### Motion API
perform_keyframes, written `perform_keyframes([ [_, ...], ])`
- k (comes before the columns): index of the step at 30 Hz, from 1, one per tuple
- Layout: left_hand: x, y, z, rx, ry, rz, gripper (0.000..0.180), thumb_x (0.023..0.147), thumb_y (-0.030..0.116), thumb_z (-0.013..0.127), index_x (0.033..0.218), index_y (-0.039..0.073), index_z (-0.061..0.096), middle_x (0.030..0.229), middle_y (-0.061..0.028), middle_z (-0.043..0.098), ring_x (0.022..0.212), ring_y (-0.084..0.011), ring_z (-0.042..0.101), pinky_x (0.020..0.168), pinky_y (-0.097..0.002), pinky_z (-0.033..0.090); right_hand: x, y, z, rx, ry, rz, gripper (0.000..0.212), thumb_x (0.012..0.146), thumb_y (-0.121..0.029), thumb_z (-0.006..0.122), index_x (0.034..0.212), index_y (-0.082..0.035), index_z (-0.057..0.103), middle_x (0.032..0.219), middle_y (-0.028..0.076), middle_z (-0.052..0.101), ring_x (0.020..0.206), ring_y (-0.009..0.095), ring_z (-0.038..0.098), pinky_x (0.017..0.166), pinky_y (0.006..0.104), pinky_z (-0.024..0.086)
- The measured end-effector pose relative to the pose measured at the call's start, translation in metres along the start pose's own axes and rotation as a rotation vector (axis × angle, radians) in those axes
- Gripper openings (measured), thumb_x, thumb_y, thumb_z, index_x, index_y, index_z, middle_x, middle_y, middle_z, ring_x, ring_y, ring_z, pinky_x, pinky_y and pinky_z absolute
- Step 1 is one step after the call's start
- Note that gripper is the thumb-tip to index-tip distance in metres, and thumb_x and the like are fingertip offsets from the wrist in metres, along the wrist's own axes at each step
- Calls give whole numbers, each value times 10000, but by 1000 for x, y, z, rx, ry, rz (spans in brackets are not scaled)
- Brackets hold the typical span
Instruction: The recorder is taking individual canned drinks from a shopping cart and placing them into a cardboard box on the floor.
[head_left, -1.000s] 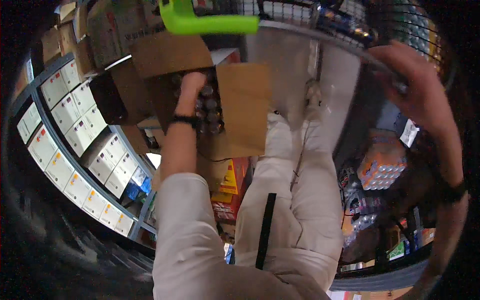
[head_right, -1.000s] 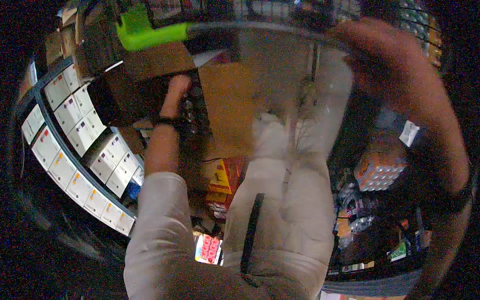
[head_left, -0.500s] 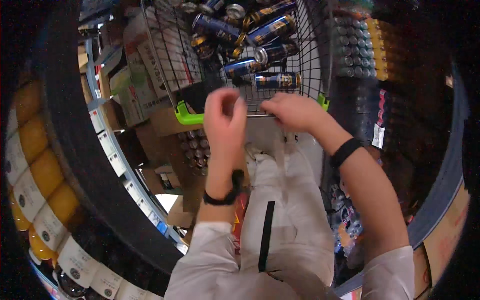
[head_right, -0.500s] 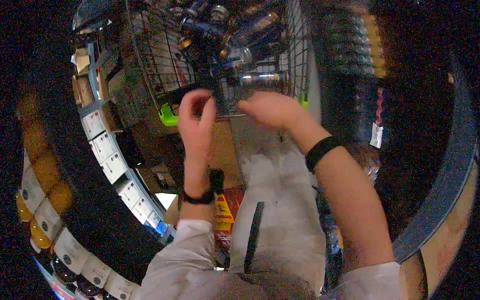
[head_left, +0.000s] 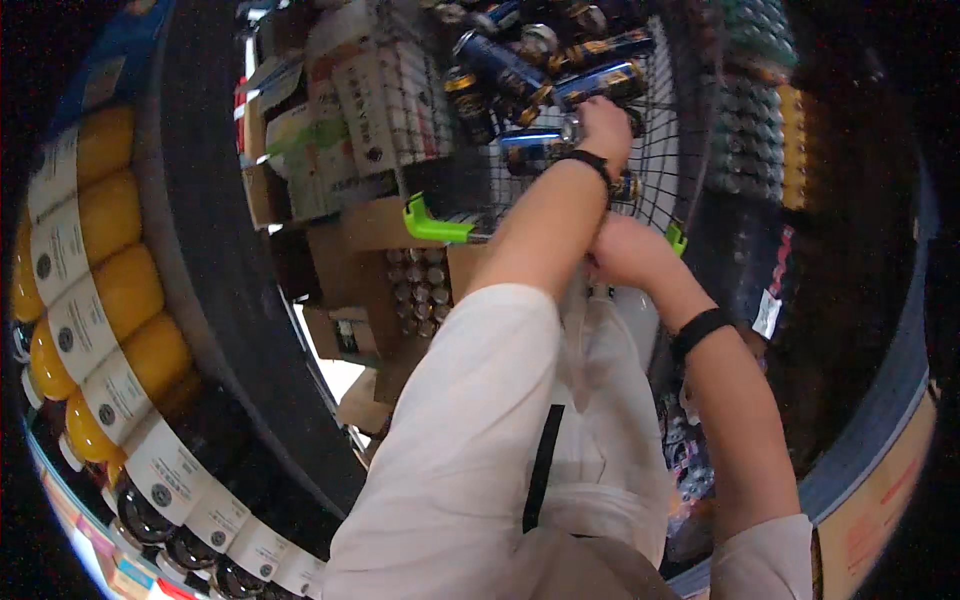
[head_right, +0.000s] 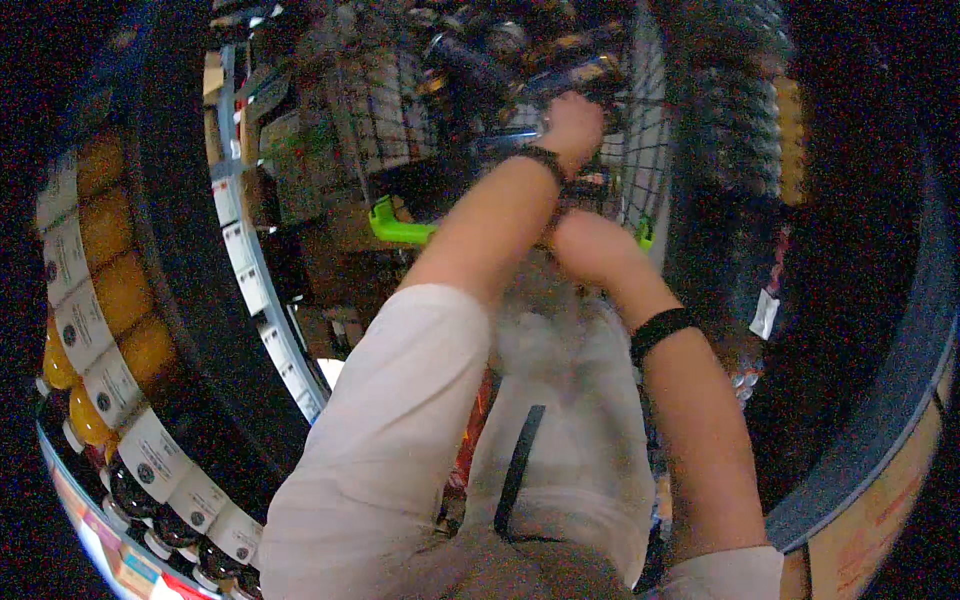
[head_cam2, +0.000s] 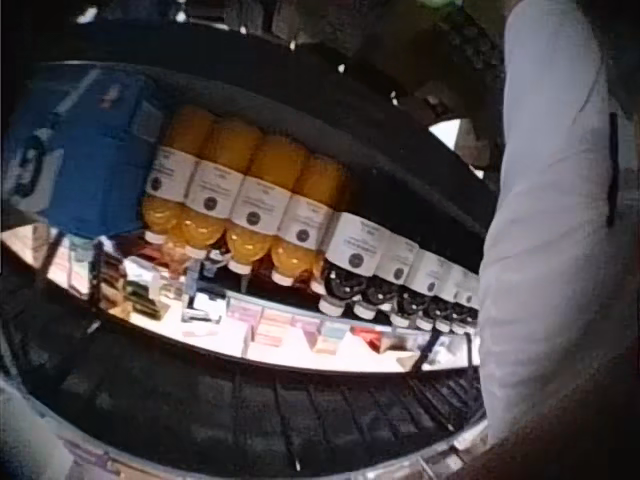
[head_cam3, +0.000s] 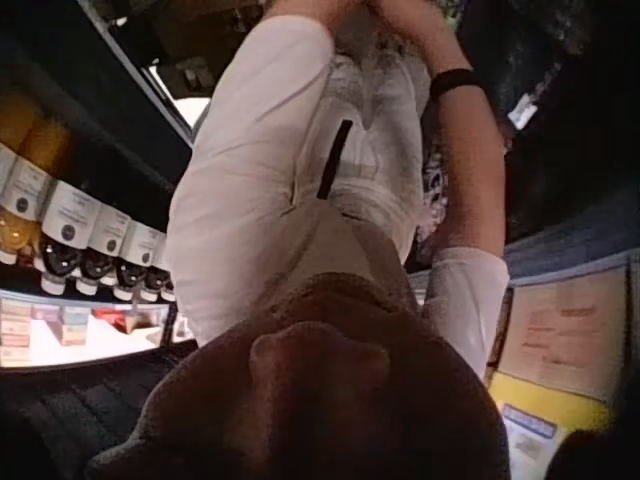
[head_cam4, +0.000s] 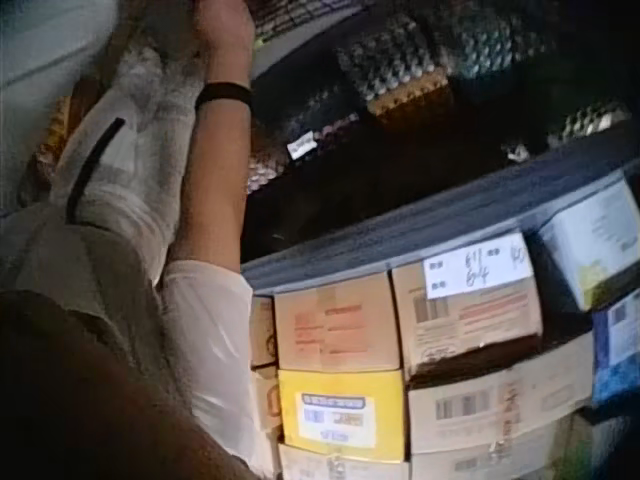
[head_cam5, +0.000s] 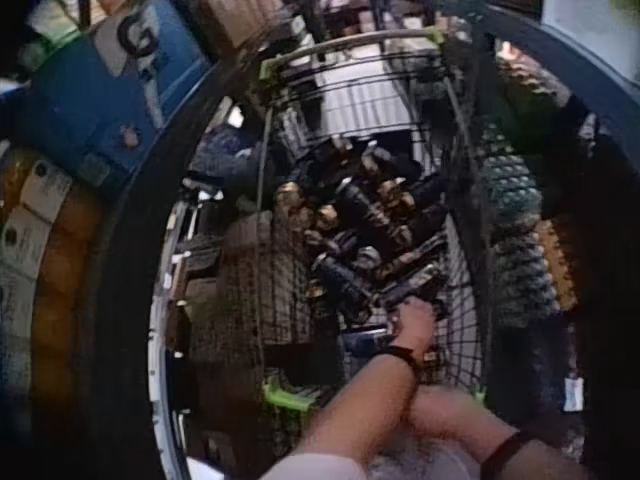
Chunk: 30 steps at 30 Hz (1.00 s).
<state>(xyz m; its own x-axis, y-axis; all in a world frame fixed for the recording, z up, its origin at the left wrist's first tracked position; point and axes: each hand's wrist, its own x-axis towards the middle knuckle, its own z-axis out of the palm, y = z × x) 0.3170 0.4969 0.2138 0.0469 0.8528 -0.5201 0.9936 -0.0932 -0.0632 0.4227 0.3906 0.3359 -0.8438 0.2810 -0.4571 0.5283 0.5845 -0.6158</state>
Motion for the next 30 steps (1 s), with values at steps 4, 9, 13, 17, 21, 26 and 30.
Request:
perform_keyframes([
  [4, -1, -6, 5, -2, -38, -53, 343, 917, 275, 625, 1222, 140, 706, 1267, -64, 650, 1168, -281, 589, 781, -433, 509, 3, -9, -2, 22, 56, -9, 318, 717, -124, 724, 1026, -62, 676, 990, 195, 676, 921, 387, 649, 805, 465, 543],
  [9, -16, -12, -13, -327, -309, -20, 360, 867, 311, 657, 1162, 120, 737, 1212, -85, 702, 1125, -292, 664, 879, -460, 536, 2, 15, 14, 16, 51, -77, 287, 749, -72, 698, 1034, -57, 664, 1054, 195, 662, 1010, 395, 627, 856, 459, 534],
  [13, -41, -32, -19, -341, -111, 191, 412, 755, 388, 727, 1061, 114, 765, 1045, -138, 739, 1003, -319, 704, 849, -465, 559, 0, -5, -5, -21, 50, -65, 444, 751, -98, 703, 1188, -73, 631, 1088, 207, 656, 1045, 398, 617, 906, 481, 522],
  [17, -55, -48, -65, -481, -126, 179, 484, 745, 432, 714, 1104, 108, 744, 1113, -131, 721, 1023, -303, 698, 895, -466, 546, -2, 6, 0, -1, 38, -7, 393, 750, -38, 670, 1142, -58, 637, 1082, 204, 646, 1029, 388, 621, 891, 457, 525],
  [21, -150, -91, -114, -691, 44, 14, 526, 700, 485, 718, 1020, 68, 754, 1046, -166, 731, 1010, -311, 705, 905, -405, 554, 1, -10, -7, -13, -48, 99, 390, 745, -28, 669, 1133, -59, 639, 1084, 200, 636, 1014, 381, 624, 875, 450, 520],
  [26, -281, -125, -70, -1265, 466, -135, 712, 673, 459, 810, 1189, -4, 647, 1103, -194, 705, 1039, -296, 691, 868, -401, 563, 4, -2, 5, -2, 92, -35, 393, 750, -19, 670, 1137, -59, 616, 1030, 175, 626, 974, 381, 622, 854, 443, 518],
  [30, -357, -105, 17, -2416, 483, -23, 793, 781, 404, 787, 1384, 2, 466, 1240, -147, 631, 1074, -288, 670, 912, -413, 556, 2, -14, -4, -24, 118, -79, 405, 767, -19, 666, 1164, -64, 600, 1057, 167, 631, 996, 383, 621, 871, 439, 522],
])
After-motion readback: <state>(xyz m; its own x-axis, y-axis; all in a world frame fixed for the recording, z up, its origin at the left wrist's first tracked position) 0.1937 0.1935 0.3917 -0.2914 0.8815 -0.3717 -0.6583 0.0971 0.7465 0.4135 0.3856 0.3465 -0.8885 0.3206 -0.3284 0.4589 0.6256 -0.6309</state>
